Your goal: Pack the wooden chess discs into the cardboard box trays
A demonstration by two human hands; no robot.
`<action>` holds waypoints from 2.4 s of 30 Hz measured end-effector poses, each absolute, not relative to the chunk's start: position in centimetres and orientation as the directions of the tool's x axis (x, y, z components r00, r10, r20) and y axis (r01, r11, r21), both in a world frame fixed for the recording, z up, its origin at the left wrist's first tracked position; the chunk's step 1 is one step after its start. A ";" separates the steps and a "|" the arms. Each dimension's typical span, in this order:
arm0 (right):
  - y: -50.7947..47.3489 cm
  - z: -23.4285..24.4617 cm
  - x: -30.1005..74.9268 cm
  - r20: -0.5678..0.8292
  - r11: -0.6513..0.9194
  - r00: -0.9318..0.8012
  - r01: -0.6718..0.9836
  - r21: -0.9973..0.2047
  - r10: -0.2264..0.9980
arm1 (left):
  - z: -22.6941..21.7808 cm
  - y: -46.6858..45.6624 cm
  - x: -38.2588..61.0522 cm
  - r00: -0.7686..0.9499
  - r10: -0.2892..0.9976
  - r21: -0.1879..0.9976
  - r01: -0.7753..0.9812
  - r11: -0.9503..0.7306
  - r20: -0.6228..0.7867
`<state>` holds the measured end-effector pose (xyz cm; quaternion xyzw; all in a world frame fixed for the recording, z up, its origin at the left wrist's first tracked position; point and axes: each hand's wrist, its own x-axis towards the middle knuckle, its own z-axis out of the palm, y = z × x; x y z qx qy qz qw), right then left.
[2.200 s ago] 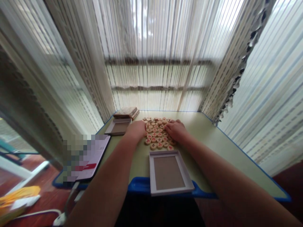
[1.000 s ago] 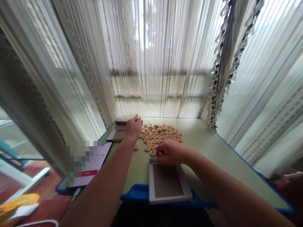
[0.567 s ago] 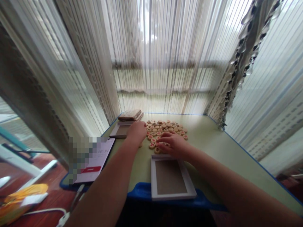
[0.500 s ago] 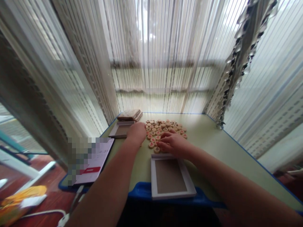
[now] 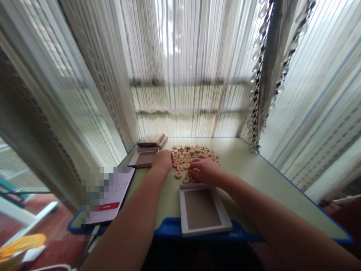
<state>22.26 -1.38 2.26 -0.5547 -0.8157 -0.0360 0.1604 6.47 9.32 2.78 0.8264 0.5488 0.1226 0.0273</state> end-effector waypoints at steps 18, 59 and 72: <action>-1.1 1.9 21.9 0.406 0.202 -0.080 0.942 -0.269 0.911 | 3.5 9.5 5.4 0.412 0.881 0.311 0.826 -0.469 0.233; -5.5 4.6 20.0 0.155 0.514 -0.492 0.839 -0.176 0.856 | 5.2 6.6 5.2 0.845 0.492 0.479 0.528 -0.702 -0.210; -4.5 4.7 21.4 0.142 0.543 -0.525 0.794 -0.274 0.839 | 4.7 7.1 5.0 0.814 0.483 0.537 0.578 -0.615 -0.324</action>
